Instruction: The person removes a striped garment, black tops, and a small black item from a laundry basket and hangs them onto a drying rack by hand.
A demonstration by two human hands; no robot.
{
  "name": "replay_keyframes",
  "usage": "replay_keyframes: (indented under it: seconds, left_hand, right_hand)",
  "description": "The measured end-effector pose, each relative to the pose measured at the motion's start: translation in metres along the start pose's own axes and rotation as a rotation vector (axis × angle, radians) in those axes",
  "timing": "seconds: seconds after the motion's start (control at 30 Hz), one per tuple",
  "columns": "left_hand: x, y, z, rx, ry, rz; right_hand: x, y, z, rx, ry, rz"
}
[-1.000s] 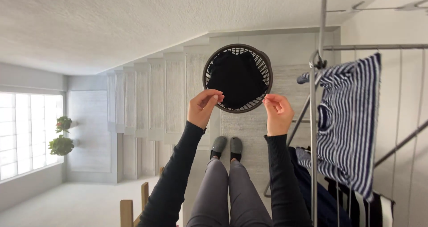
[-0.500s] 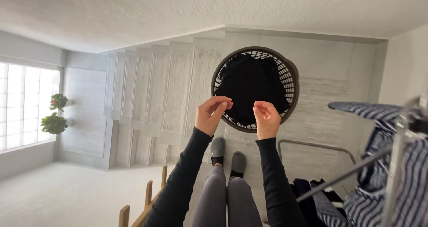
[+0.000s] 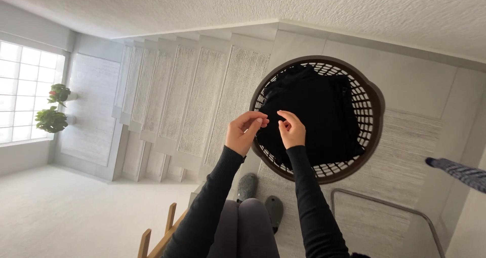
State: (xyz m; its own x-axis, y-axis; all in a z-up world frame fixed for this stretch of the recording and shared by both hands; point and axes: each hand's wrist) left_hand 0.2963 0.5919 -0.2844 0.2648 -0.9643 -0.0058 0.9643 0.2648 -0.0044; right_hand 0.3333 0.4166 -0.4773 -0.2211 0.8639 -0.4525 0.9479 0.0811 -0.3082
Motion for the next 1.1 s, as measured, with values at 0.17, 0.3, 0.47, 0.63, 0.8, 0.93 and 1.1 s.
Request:
replay_keyframes:
  seconds: [0.17, 0.3, 0.47, 0.63, 0.8, 0.93, 1.1]
  left_hand:
    - [-0.006, 0.013, -0.050, 0.005, 0.004, 0.007]
    - [-0.008, 0.020, -0.074, -0.001, 0.006, 0.018]
    - [-0.010, 0.020, -0.094, -0.001, 0.005, 0.013]
    - [-0.013, 0.020, -0.095, -0.022, -0.002, 0.008]
    - [-0.011, 0.018, -0.078, -0.041, -0.007, 0.019]
    - [-0.010, 0.015, -0.063, -0.049, 0.003, 0.010]
    - [-0.004, 0.007, -0.038, -0.087, -0.008, -0.019]
  right_hand:
    - [0.037, 0.036, 0.025, 0.014, -0.173, -0.110]
    - [0.050, 0.052, 0.015, -0.010, -0.459, -0.286]
    - [0.067, 0.069, 0.037, -0.039, -0.662, -0.371]
    - [0.070, 0.061, 0.045, -0.112, -0.871, -0.297]
    - [0.056, 0.040, 0.044, -0.108, -0.633, -0.111]
    - [0.020, 0.015, 0.011, -0.085, -0.554, -0.036]
    - [-0.032, -0.011, -0.015, 0.034, -0.213, 0.134]
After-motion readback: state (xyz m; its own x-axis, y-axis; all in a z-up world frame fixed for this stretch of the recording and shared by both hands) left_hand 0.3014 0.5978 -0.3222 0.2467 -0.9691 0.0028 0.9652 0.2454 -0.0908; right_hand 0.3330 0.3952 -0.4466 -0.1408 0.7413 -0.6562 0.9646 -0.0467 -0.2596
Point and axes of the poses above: each hand's wrist, its own y-axis towards the middle knuckle, its own x-axis out of the palm, z = x × y, and after that the axes turned 12 degrees about x, right-handed
